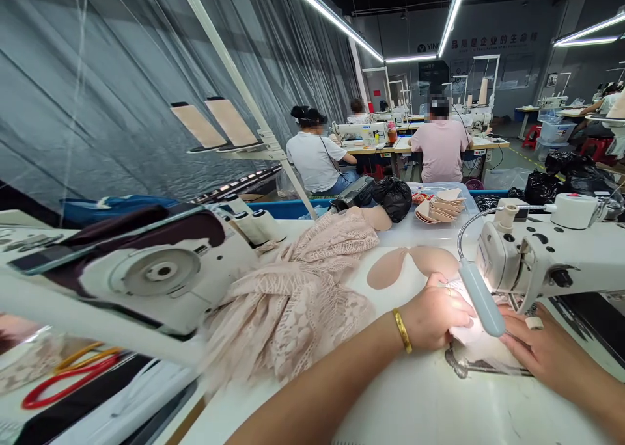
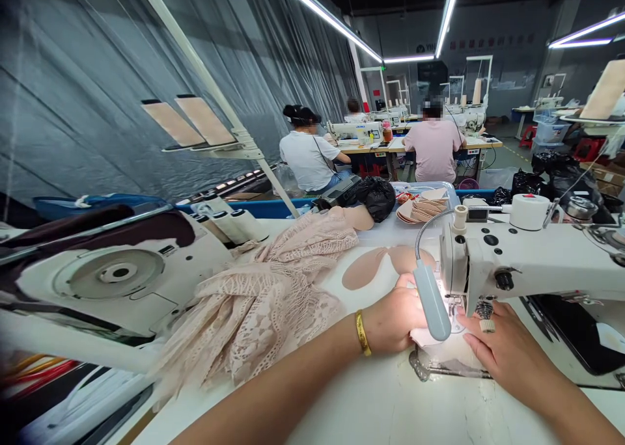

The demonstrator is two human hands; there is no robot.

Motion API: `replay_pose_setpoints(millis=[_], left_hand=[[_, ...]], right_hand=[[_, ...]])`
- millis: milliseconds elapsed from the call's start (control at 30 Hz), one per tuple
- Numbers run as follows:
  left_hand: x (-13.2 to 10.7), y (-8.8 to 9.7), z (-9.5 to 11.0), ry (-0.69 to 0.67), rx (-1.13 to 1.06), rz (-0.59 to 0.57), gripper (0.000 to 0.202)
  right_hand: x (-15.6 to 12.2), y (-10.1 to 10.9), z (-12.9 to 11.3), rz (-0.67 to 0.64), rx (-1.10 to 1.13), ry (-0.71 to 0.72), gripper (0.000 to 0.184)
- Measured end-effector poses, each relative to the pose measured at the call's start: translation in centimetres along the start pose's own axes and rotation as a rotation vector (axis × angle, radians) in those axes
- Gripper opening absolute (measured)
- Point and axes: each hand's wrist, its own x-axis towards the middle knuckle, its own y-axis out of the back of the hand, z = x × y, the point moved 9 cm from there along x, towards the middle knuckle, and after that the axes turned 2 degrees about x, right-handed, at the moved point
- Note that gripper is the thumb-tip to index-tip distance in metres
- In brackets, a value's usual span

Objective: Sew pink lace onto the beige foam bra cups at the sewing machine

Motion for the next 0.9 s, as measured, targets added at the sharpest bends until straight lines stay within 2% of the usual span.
replay_pose_setpoints(millis=[267,500,667,900], left_hand=[[0.0,0.2,-0.1,0.009,-0.036,0.012,0.028],[0.1,0.0,-0.5,0.027,-0.028,0.009,0.023],[0.2,0.0,-0.2,0.009,-0.009,0.04,0.021],[0.0,-0.1,0.1,0.024,-0.006,0.024,0.018]], right_hand=[[-0.1,0.5,-0.3,0.053,-0.01,0.062,0.037],[-1.0,1.8,1.2,0.237,0.114,-0.021,0.022],[-0.7,1.6,1.7,0.178,0.223,-0.111,0.016],[-0.6,1.6,1.6,0.179,0.231,-0.092,0.015]])
